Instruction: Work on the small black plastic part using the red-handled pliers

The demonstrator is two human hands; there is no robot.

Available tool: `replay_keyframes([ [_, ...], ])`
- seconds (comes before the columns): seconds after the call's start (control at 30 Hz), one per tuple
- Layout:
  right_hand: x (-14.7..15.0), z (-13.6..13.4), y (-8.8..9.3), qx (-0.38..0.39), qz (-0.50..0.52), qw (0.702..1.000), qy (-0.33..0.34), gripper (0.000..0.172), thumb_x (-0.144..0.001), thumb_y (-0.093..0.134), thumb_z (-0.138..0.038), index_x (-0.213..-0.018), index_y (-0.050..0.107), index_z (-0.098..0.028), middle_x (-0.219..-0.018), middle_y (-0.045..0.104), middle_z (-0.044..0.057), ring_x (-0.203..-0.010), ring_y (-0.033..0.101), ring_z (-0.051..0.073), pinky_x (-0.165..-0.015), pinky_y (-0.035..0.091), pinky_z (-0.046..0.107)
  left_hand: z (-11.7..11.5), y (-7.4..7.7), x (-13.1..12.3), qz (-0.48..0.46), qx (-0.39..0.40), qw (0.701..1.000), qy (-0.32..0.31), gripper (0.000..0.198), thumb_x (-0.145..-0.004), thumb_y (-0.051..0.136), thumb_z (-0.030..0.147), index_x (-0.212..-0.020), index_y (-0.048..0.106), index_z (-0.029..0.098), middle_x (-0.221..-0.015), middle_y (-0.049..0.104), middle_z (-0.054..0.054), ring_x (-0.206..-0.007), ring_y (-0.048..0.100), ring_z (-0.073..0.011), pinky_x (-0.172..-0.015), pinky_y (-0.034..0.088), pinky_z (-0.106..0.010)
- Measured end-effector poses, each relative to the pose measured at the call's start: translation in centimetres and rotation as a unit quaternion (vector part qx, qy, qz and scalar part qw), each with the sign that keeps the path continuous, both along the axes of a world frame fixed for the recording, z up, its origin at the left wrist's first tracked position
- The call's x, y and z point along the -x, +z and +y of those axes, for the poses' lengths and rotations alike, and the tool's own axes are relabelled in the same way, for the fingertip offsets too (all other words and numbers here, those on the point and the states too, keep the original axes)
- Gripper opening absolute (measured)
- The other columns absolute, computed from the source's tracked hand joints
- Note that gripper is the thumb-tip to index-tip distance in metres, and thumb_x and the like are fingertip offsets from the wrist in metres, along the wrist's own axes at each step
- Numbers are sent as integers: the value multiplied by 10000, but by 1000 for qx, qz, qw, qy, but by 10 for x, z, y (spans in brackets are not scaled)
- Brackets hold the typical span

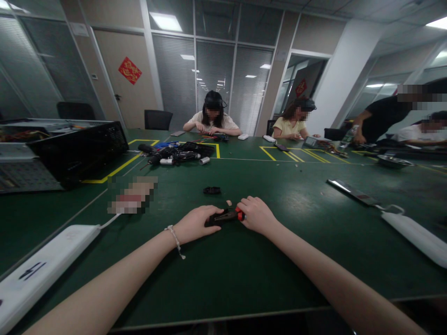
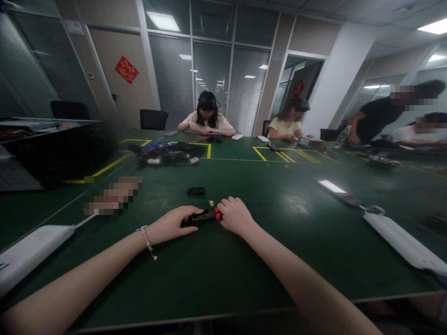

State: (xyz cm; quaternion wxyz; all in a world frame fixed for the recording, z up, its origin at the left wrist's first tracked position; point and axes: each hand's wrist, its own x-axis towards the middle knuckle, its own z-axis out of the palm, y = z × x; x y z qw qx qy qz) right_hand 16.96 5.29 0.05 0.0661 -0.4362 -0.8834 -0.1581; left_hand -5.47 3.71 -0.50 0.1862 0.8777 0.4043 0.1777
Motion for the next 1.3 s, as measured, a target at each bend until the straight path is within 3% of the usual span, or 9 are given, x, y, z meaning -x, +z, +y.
replay_keyframes([
  [1.3,0,0,-1,13,1,1000,-10,176,-710,502,-237,-846,576,-154,-862,582,68,-785,469,181,-671,310,279,0,0,0,-3,-2,1000,-9,459,-750,579,360,-1176,447,251,-1125,535,-27,-935,524,-190,-798,417,-324],
])
